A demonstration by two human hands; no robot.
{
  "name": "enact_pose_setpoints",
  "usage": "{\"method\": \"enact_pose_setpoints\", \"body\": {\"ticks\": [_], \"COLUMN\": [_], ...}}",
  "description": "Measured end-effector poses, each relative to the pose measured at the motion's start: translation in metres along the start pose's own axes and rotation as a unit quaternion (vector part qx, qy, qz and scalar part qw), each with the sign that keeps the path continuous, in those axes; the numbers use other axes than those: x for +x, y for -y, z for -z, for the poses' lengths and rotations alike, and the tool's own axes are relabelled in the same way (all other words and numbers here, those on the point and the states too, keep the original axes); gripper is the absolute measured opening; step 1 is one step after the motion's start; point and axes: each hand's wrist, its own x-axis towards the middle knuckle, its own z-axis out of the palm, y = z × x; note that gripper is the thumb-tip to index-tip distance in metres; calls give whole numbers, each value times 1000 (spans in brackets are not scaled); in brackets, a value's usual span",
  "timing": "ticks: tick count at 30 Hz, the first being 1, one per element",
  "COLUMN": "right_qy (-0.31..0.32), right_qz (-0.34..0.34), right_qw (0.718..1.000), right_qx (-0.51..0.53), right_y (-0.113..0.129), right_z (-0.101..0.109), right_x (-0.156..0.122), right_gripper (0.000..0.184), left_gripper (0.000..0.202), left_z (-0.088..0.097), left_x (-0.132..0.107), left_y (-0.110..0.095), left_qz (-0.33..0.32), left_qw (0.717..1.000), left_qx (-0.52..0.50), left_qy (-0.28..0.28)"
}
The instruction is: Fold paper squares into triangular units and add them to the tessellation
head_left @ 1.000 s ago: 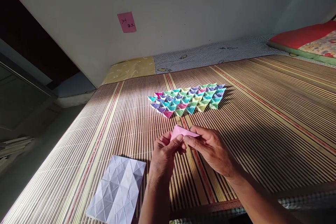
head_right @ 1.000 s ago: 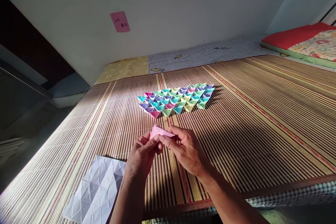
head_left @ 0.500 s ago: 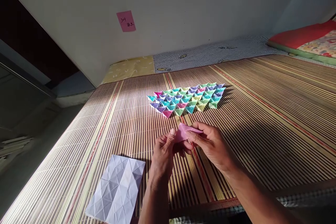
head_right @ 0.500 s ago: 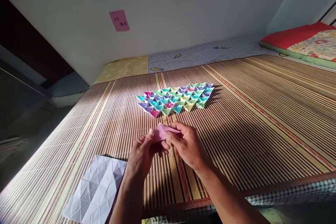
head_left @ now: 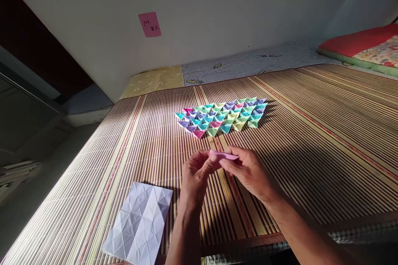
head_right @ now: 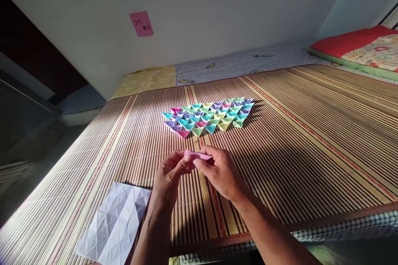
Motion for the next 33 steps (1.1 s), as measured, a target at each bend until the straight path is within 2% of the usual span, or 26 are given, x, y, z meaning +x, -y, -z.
{"method": "enact_pose_setpoints", "body": {"ticks": [3, 6, 11, 16, 19, 23, 25, 28, 33], "right_qy": [27, 21, 23, 20, 18, -23, -65, -116, -106], "right_qz": [-2, -8, -5, -1, 14, 37, 61, 114, 206], "right_qw": [999, 999, 997, 997, 998, 999, 995, 979, 961], "right_qx": [-18, 40, 74, 79, 61, 16, -40, -120, -152], "right_y": [-1, 0, 1, -1, -1, 2, 4, 6, 0], "right_z": [-3, -3, -4, -6, -6, -7, -8, -10, -12], "right_x": [-1, 0, 2, 2, 2, 1, 0, -1, 0], "right_gripper": [26, 21, 19, 16, 13, 7, 13, 22, 34], "left_gripper": [27, 30, 10, 24, 21, 13, 19, 28, 33], "left_z": [2, 5, 2, -6, -7, -7, -9, -13, -18], "left_x": [2, 5, 10, 9, 8, 8, 7, 4, 0], "left_y": [1, 1, 0, -2, 1, 12, 16, 18, 12], "left_qz": [13, 35, 121, 186, 199, 131, 101, 95, 125], "left_qw": [997, 987, 947, 920, 915, 945, 957, 968, 960], "left_qx": [-72, -148, -265, -307, -318, -287, -262, -227, -246], "left_qy": [-17, -45, -135, -159, -150, -85, -69, -59, -47]}}
